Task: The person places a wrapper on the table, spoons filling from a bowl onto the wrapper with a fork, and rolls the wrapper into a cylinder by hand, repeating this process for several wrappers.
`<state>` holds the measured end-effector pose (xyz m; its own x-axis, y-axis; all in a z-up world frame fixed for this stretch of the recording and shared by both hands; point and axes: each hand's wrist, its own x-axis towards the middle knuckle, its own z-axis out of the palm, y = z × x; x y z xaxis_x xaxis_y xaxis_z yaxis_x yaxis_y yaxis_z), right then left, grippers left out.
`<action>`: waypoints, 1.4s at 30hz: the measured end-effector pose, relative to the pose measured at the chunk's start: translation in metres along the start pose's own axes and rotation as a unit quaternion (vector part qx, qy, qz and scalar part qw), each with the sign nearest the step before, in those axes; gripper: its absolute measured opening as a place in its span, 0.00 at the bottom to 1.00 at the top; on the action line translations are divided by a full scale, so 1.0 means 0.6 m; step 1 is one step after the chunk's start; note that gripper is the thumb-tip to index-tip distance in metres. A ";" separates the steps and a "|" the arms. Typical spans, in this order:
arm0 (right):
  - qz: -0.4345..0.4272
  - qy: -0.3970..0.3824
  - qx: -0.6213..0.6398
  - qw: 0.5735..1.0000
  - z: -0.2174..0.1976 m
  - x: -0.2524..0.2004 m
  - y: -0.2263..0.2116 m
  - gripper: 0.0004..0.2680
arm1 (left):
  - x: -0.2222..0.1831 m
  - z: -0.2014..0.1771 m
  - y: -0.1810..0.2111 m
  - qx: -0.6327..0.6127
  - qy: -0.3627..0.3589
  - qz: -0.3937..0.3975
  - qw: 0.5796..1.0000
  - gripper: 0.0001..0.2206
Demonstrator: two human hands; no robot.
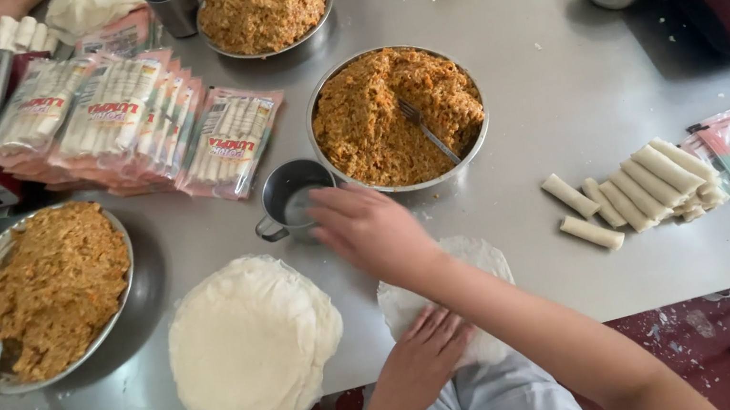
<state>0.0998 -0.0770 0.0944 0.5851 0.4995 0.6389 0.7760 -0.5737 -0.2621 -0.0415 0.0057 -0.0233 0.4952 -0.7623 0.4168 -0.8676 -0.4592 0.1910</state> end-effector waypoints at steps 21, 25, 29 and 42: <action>0.128 -0.274 -0.008 0.953 -0.105 -0.303 0.050 0.22 | -0.021 0.021 0.055 0.202 0.015 -0.344 0.917 0.55; 0.144 -0.241 -0.168 0.945 -0.042 -0.298 0.085 0.25 | -0.024 0.030 0.052 0.206 0.016 -0.339 0.918 0.55; 0.056 -0.258 -0.044 0.963 -0.020 -0.241 0.038 0.23 | -0.032 0.051 0.046 0.249 0.016 -0.339 0.907 0.62; 0.311 -0.203 -0.317 0.873 -0.007 -0.110 0.313 0.08 | 0.053 0.092 0.088 0.043 0.064 -0.096 0.992 0.23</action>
<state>0.2062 -0.2204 0.0062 0.9818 0.0790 0.1728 0.0683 -0.9954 0.0674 -0.0689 -0.0682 -0.0490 0.6362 -0.5961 0.4898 -0.7484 -0.6312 0.2039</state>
